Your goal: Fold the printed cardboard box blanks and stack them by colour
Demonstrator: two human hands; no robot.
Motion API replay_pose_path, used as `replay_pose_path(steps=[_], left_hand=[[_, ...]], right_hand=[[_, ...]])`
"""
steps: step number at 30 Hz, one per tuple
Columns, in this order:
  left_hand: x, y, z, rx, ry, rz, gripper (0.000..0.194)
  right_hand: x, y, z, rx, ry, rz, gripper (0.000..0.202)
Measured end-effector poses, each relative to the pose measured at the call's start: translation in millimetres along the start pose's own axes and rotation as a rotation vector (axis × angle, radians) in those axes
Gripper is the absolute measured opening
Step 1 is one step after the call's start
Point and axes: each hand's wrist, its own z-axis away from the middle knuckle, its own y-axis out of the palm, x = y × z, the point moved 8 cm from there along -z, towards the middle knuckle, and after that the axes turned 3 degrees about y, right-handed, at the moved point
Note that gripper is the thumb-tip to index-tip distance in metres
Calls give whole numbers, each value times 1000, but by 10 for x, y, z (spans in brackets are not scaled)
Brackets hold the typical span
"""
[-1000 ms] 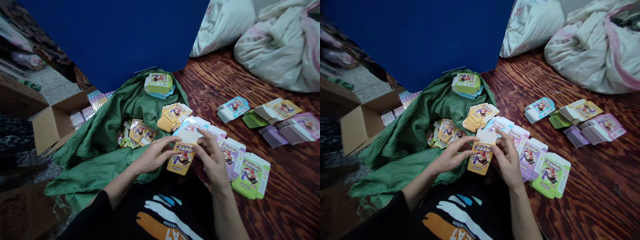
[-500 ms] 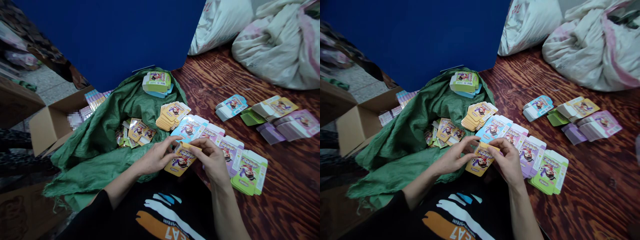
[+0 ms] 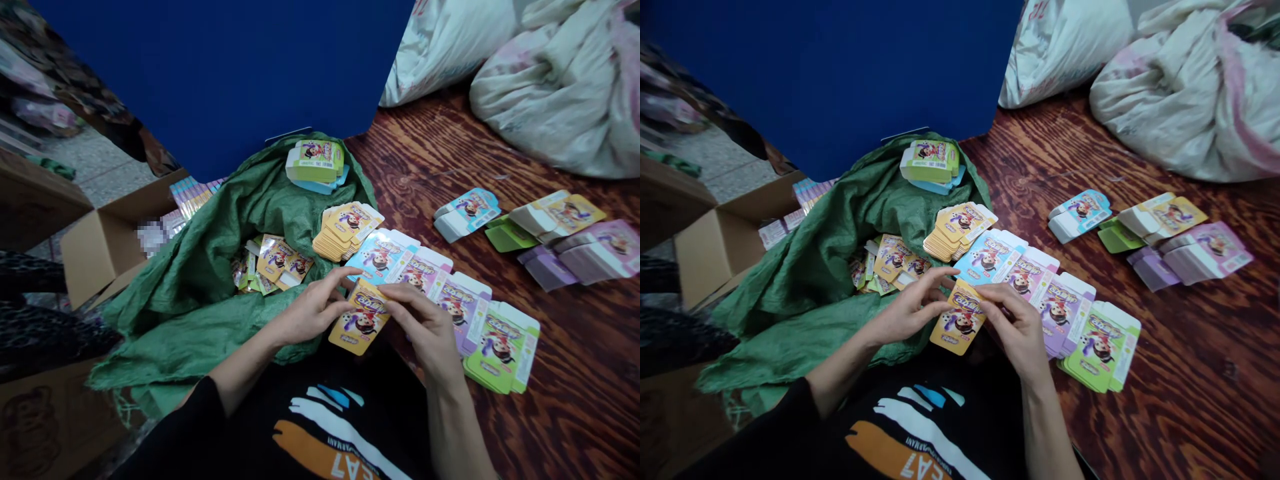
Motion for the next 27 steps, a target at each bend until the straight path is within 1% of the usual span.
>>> replay_pose_path(steps=[3,7,9,11,12,13,14,15,17,18,19,20,21,22,23,25,27], left_hand=[[-52,10,-10,27,59,-99,46],[-143,27,-23,49,154,-191,34],[-165,11,-10,84,149,-209,32],[-181,-86,35,112,111,-219,31],[-188,-186,69,103,84,-225,31],[-193,-326,107,67,51,-238,32],[-190,-504,151,6,10,-265,33],[-179,-702,199,-72,-39,-314,37],[-150,-1095,304,-244,-143,-488,45],[-139,-1248,351,-315,-188,-590,50],[-130,-1354,385,-367,-220,-681,54],[-121,-1404,401,-395,-233,-744,59],[-111,-1397,397,-398,-225,-771,62],[-98,-1341,378,-378,-201,-760,62],[-86,-1245,348,-340,-167,-721,61],[-76,-992,280,-235,-89,-616,54],[-78,-749,221,-133,-34,-532,49]], right_hand=[[48,38,54,36,-102,71,17],[50,99,91,85,-117,76,25],[62,145,84,135,-109,79,24],[93,222,41,228,-100,111,22],[117,255,-6,266,-102,146,22],[146,272,-78,281,-109,191,21],[179,271,-180,268,-119,245,21],[210,254,-311,229,-128,305,22],[249,208,-635,109,-128,448,25],[242,206,-811,63,-107,544,28],[232,214,-984,18,-89,674,29],[201,251,-1145,6,-60,808,32],[147,310,-1286,29,-21,939,36],[78,380,-1400,73,23,1049,40],[11,450,-1482,120,59,1128,44],[-93,571,-1568,186,100,1203,47],[-141,644,-1588,189,95,1222,48]])
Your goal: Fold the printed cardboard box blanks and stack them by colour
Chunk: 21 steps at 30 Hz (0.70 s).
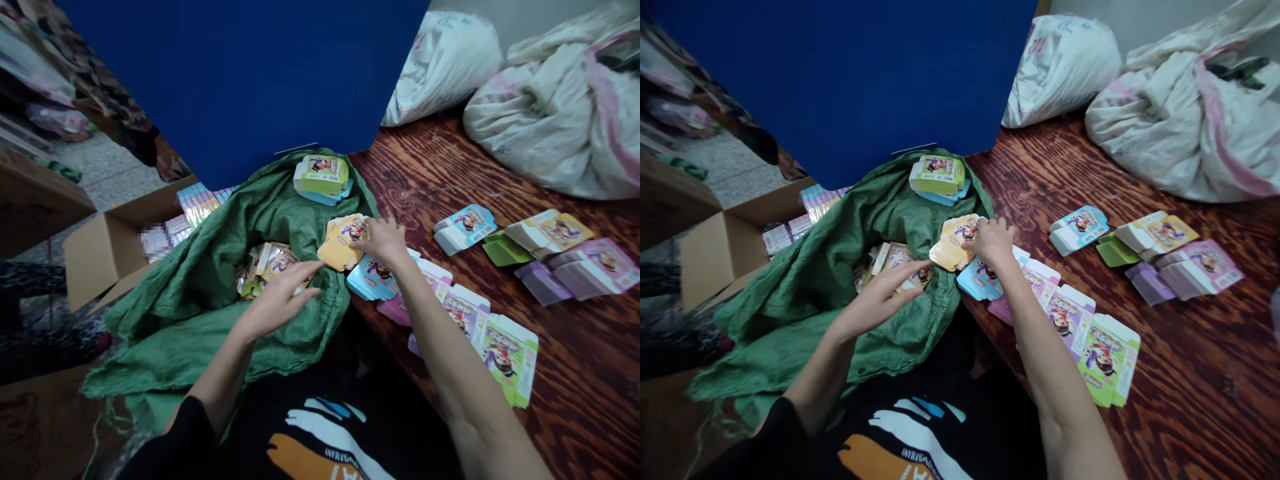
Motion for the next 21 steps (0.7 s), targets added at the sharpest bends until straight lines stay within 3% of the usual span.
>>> replay_pose_path(steps=[3,5,7,10,12,14,16,19,21], left_hand=[[-105,180,-41,64,44,66,42],[-119,180,-77,25,47,113,38],[-128,82,-106,-104,57,186,34],[-149,-154,-87,-391,69,306,39],[-181,-198,-87,-443,60,409,56],[-249,-62,-150,-280,49,578,76],[-359,190,-199,-5,39,780,85],[-518,563,-169,359,4,999,79],[-526,736,-123,462,-72,1042,69]], right_hand=[[-8,-38,-8,-127,6,14,48],[-58,-170,5,-278,-12,-61,39],[-128,-357,67,-410,-67,-228,24],[-204,-694,330,-517,-172,-489,2],[-137,-904,625,-526,-260,-550,6],[63,-1023,955,-466,-398,-523,8],[269,-1052,1255,-408,-521,-510,9],[423,-940,1515,-308,-587,-518,17],[398,-840,1603,-262,-581,-563,20]])
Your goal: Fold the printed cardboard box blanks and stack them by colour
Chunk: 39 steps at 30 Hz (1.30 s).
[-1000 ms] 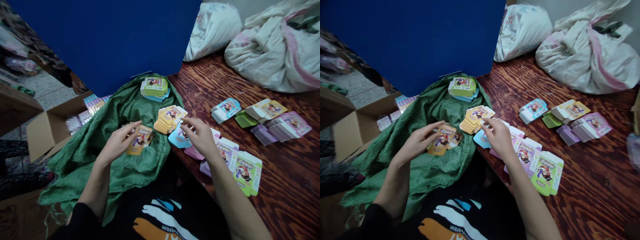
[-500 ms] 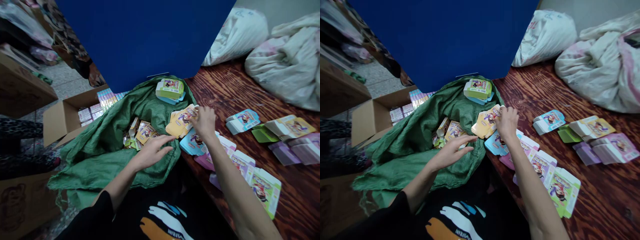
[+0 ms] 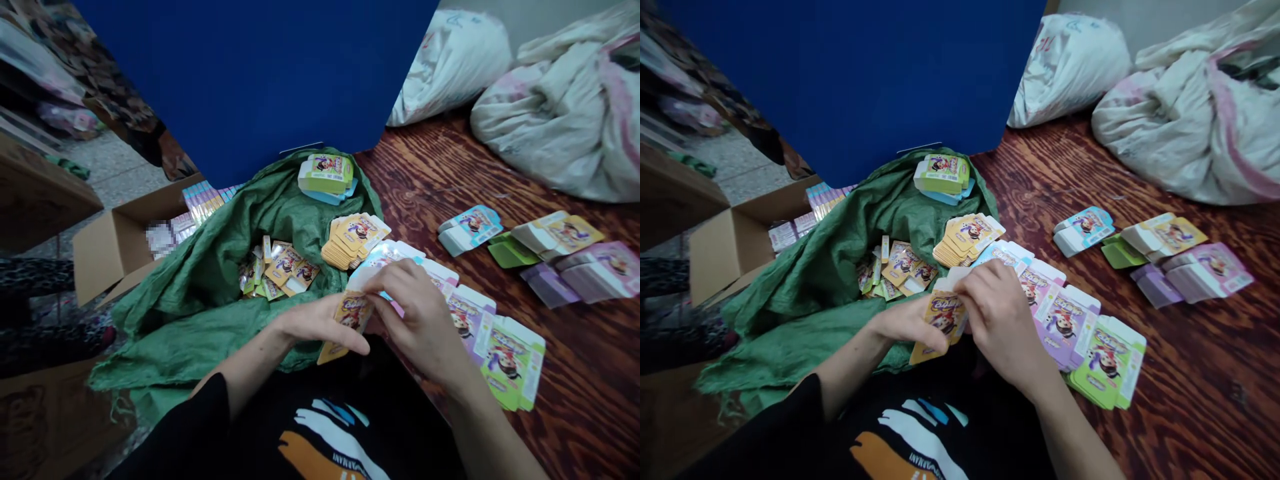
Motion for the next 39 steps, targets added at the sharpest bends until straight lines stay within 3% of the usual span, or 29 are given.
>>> replay_pose_path(steps=[3,7,13,19,23,27,31,35,39], left_hand=[[171,-20,22,-112,-107,29,58],[271,-4,58,-193,-156,130,59],[390,57,-52,-213,-150,145,73],[578,52,-131,-266,-144,192,81],[473,-50,-111,-352,-41,77,79],[309,-171,-9,-484,100,-20,66],[189,-137,61,-448,189,-243,63],[61,-75,77,-380,251,-528,46],[6,-111,60,-347,221,-564,38]], right_hand=[[-140,-4,221,-43,82,-139,16],[-506,-76,617,-312,298,-330,12],[-869,312,913,-237,542,-733,22],[-765,138,862,-317,436,-536,18],[-747,57,856,-384,428,-390,17],[-834,33,884,-469,489,-359,16],[-919,67,923,-504,545,-409,13],[-986,96,1013,-566,638,-499,10],[-987,129,1004,-526,652,-615,25]])
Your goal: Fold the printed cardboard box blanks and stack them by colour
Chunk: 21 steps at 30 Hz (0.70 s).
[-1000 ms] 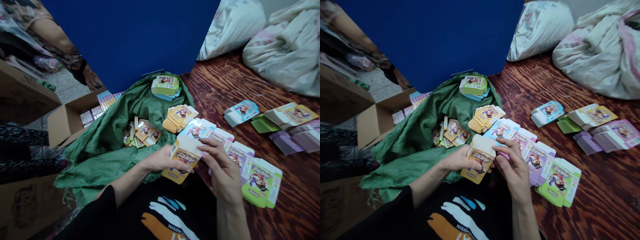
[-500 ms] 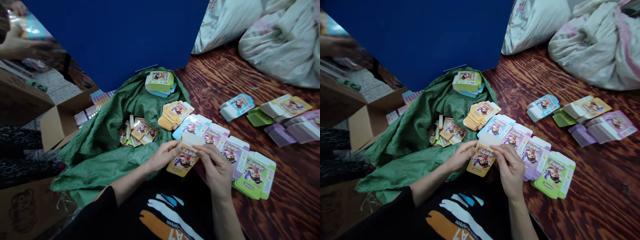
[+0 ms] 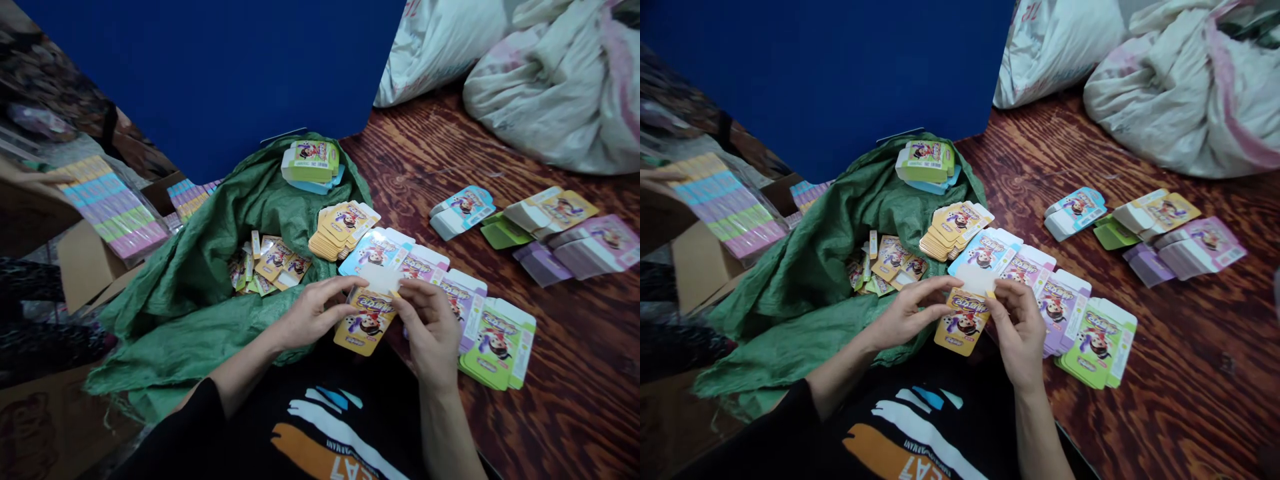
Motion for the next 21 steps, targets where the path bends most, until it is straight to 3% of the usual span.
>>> replay_pose_path(steps=[3,7,10,17,21], left_hand=[[4,-9,-14,36,-24,30,34],[80,26,14,27,-101,173,40],[119,67,33,24,-129,244,44],[47,76,23,125,-107,21,44],[29,112,29,176,-92,37,45]], right_hand=[[9,47,-35,124,36,-29,42],[122,84,-63,258,-65,78,13],[173,133,-41,315,-132,83,8],[-82,118,-38,251,84,80,12],[-113,78,-83,245,154,19,16]])
